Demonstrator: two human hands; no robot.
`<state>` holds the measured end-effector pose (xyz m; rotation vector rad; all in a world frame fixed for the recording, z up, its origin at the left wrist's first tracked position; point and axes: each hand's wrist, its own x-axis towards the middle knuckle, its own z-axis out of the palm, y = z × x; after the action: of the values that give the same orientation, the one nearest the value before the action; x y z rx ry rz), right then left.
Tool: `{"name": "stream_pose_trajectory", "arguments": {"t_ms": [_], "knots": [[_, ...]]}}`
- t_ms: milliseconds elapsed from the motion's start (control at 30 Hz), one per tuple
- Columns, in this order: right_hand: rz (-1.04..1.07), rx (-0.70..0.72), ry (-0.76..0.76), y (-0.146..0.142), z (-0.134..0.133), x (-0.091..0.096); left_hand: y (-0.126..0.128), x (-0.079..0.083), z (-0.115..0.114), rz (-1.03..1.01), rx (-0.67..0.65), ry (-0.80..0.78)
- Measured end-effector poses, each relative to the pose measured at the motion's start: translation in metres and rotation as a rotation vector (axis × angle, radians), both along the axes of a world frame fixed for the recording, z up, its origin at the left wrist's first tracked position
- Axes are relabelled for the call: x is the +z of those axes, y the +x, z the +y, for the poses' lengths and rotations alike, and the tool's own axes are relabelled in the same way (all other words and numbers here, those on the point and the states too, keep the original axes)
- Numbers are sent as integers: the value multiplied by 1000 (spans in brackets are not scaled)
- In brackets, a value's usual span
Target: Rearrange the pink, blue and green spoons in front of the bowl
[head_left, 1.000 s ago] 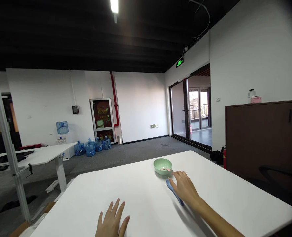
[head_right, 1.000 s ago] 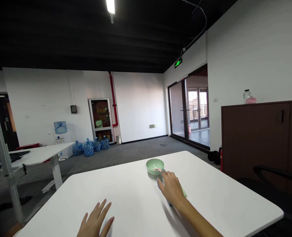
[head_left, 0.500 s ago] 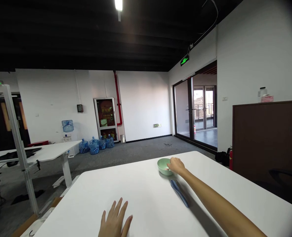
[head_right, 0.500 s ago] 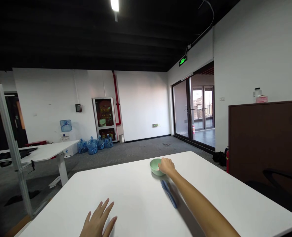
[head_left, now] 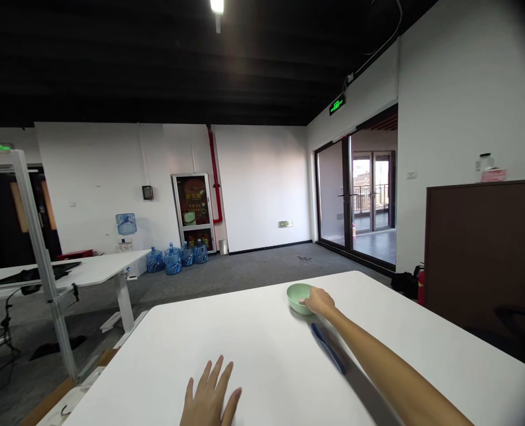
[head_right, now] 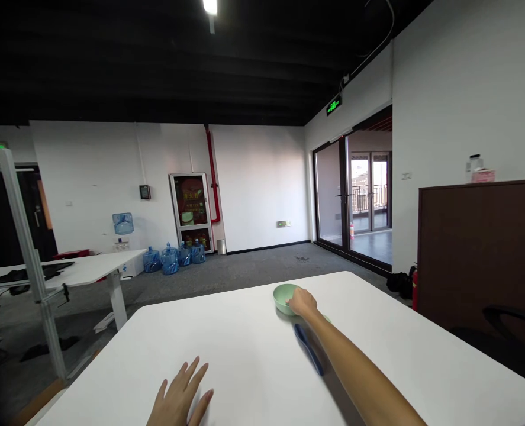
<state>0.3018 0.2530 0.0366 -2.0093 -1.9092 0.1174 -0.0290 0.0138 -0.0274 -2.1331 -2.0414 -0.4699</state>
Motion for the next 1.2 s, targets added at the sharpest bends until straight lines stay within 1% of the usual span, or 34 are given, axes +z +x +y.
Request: {"name": "stream_pose_trajectory", "arguments": {"t_ms": [100, 167, 267, 333, 400, 533, 667, 767, 967, 1200], "knots": [[-2, -13, -3, 1, -10, 6, 1, 0, 0, -4, 2, -21], [-5, -6, 14, 5, -21, 12, 1, 1, -1, -3, 4, -26], [-10, 18, 67, 16, -43, 17, 4, 4, -2, 7, 0, -18], [1, 41, 118, 26, -61, 14, 7, 8, -4, 21, 0, -20], [23, 57, 145, 36, -80, 7, 11, 14, -6, 37, 6, -34], [24, 73, 147, 48, -115, -17, 20, 25, -9, 63, 29, -74], [17, 48, 113, 51, -138, -37, 25, 27, -11, 67, 20, -75], [17, 39, 74, 51, -143, -45, 24, 25, -11, 71, 12, -47], [32, -11, -13, 49, -138, -52, 16, 19, -8, 101, 11, -29], [11, -51, -41, 46, -133, -59, 10, 9, -4, 71, -13, 23]]}}
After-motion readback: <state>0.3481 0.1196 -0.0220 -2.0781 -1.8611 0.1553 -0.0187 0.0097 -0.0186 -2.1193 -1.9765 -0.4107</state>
